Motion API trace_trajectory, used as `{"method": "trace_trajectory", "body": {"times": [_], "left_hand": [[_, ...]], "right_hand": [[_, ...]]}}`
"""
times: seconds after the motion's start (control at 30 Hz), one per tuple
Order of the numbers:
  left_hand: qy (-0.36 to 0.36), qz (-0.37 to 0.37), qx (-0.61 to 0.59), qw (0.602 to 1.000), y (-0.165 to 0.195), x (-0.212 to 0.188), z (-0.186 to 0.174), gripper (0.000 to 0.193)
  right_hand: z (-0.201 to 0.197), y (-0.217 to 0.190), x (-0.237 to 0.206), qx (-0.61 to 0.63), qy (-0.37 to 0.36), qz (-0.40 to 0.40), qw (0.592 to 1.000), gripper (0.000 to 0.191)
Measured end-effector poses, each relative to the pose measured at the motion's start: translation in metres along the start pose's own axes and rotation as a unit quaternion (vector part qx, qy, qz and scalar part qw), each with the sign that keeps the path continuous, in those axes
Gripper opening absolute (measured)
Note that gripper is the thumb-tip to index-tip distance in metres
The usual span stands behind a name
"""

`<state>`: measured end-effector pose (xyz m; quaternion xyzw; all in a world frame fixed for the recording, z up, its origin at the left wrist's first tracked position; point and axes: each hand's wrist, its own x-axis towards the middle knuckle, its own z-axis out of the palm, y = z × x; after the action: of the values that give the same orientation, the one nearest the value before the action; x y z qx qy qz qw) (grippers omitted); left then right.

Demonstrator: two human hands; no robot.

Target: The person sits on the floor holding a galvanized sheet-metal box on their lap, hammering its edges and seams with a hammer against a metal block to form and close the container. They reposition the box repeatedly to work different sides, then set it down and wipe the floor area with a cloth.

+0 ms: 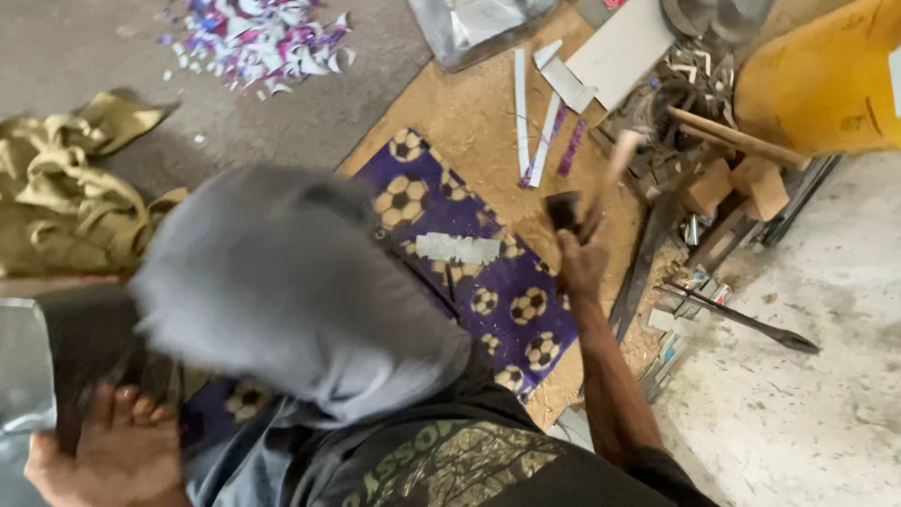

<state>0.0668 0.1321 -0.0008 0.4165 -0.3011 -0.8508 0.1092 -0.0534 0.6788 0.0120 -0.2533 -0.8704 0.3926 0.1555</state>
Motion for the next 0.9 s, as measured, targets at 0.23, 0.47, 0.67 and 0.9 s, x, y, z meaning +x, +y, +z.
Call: {"method": "trace_trajectory", "body": {"times": [0.23, 0.47, 0.67, 0.9], "left_hand": [[0.049, 0.042, 0.031, 0.997, -0.003, -0.004, 0.020, 0.057], [0.092, 0.073, 0.045, 0.992, 0.000, -0.022, 0.013, 0.051], [0.118, 0.085, 0.052, 0.988, 0.002, -0.033, 0.004, 0.045], [0.105, 0.097, 0.054, 0.988, 0.012, -0.031, 0.002, 0.039]], "right_hand": [[-0.035, 0.048, 0.069, -0.131, 0.312, 0.073, 0.938, 0.082], [-0.050, 0.076, 0.113, 0.196, 0.411, 0.250, 0.855, 0.080], [-0.009, 0.071, 0.043, 0.138, 0.286, 0.062, 0.946, 0.053], [0.031, 0.035, -0.055, 0.039, 0.016, 0.156, 0.987, 0.043]]}}
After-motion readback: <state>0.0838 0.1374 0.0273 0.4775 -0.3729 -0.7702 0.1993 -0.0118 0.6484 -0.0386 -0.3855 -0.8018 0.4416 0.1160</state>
